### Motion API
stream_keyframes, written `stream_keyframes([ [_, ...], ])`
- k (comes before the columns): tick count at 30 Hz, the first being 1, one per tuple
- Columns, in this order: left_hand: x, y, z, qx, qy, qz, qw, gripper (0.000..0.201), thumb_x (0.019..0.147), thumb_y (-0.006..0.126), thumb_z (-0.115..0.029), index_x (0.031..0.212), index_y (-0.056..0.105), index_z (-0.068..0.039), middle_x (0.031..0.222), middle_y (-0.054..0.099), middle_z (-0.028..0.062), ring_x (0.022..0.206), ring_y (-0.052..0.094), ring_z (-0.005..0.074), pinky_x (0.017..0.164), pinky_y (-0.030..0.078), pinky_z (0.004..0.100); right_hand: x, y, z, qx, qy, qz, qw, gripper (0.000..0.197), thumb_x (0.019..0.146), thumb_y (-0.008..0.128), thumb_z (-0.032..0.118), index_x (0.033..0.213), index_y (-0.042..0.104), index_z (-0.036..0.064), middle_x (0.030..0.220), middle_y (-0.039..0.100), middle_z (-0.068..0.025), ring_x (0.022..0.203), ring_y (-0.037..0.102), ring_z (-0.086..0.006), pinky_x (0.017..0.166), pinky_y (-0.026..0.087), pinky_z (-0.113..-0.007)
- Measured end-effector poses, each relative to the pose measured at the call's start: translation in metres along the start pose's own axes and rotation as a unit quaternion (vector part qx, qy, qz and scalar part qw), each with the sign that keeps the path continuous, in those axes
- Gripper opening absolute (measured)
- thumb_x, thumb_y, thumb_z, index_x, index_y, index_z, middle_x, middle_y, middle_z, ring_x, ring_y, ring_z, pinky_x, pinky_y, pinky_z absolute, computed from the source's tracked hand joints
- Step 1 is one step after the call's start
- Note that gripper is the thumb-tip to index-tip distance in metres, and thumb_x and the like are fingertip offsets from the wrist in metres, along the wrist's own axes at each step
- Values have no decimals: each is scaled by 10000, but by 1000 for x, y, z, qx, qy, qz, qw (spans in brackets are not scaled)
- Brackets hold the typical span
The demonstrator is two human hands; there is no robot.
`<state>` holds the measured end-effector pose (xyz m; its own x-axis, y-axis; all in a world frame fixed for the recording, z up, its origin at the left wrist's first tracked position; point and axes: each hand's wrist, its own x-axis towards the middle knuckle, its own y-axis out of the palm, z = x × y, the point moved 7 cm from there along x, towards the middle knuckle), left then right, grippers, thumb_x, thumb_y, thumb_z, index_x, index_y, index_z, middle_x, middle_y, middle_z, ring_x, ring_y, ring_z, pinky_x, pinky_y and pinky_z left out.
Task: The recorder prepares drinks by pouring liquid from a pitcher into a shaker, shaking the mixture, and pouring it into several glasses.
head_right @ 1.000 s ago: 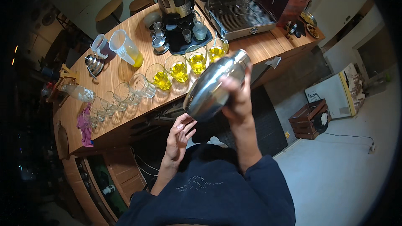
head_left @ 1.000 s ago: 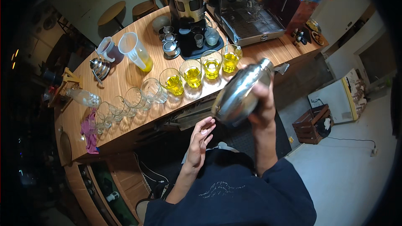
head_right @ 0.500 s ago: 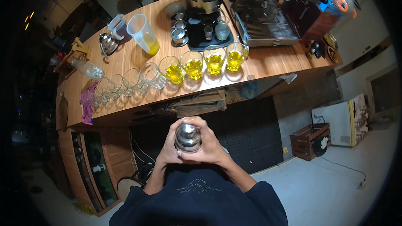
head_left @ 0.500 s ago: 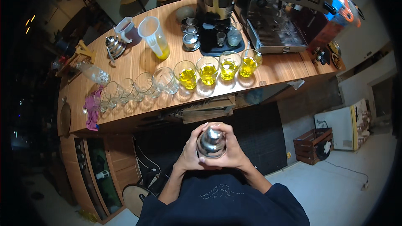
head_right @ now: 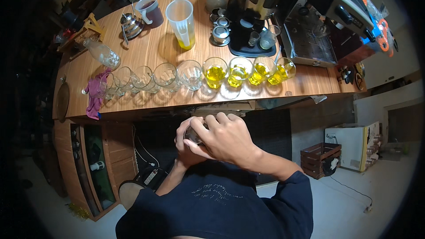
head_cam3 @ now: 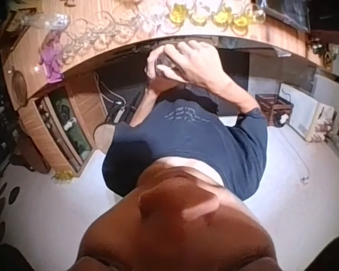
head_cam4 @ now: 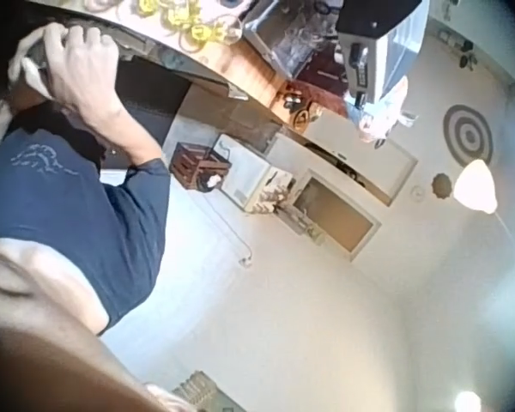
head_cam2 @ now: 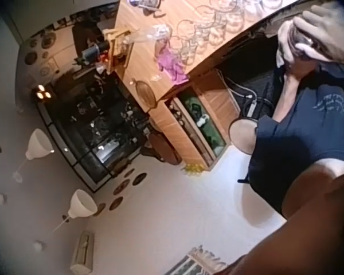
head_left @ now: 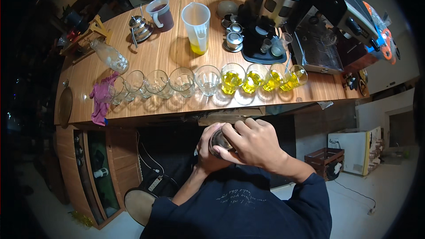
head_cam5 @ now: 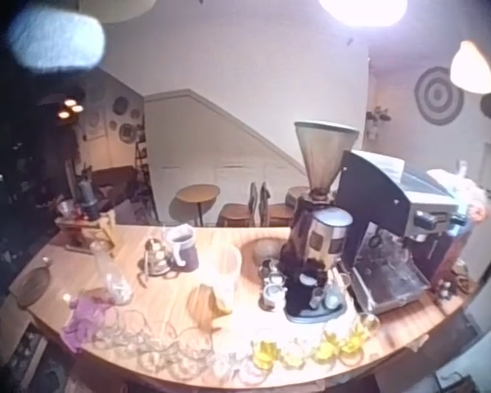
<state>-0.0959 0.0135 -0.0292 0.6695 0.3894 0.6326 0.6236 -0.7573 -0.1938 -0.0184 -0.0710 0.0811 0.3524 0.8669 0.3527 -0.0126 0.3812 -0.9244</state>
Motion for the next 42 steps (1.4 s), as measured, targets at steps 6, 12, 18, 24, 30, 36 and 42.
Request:
stream_keyframes([
  [6,40,-27,24,13,58,67,996,805,670,900,-194,1335,486,-7,1194,662,210,1055,684,367,916,578,429,49,25,9,-47,-93,0,995,345,895,645,405,837,589,70,600,575,-54,559,596,-193,514,462,-319],
  [12,65,-53,49,-107,66,97,987,829,677,898,-193,1369,473,-25,1201,657,212,1048,689,367,900,587,426,85,27,26,-24,-226,0,974,302,773,671,322,754,528,56,581,563,-37,568,579,-173,536,443,-326],
  [18,80,-58,60,-208,32,234,949,847,653,930,-253,1325,481,1,1210,645,210,1050,694,352,891,579,417,110,22,38,17,-357,7,934,249,696,641,280,710,514,66,566,517,-5,604,548,-177,554,418,-305],
  [24,83,-63,74,-178,58,212,959,859,626,939,-212,1321,479,-1,1196,649,215,1049,694,352,921,570,425,119,11,29,-5,-368,13,930,151,870,596,189,1009,596,132,753,429,33,682,505,-133,620,416,-276],
  [30,87,-59,90,-234,22,180,955,936,594,949,-172,1356,432,-6,1220,631,245,1050,690,315,904,575,392,75,29,-37,203,-133,4,970,285,1016,523,318,1121,610,67,830,584,-60,705,578,-221,639,460,-359],
  [36,79,-41,100,-211,-93,191,954,970,611,918,-128,1409,387,21,1236,613,190,1106,657,250,966,532,361,-5,123,-67,462,210,-69,859,438,1006,542,305,1335,520,16,791,638,-114,678,629,-221,665,518,-361],
  [42,60,-18,102,-175,-270,161,933,986,608,922,-156,1421,396,27,1246,619,173,1138,645,241,1008,511,372,-11,149,-71,512,232,-53,825,474,992,557,242,1408,491,25,898,650,-154,772,654,-233,736,517,-345],
])
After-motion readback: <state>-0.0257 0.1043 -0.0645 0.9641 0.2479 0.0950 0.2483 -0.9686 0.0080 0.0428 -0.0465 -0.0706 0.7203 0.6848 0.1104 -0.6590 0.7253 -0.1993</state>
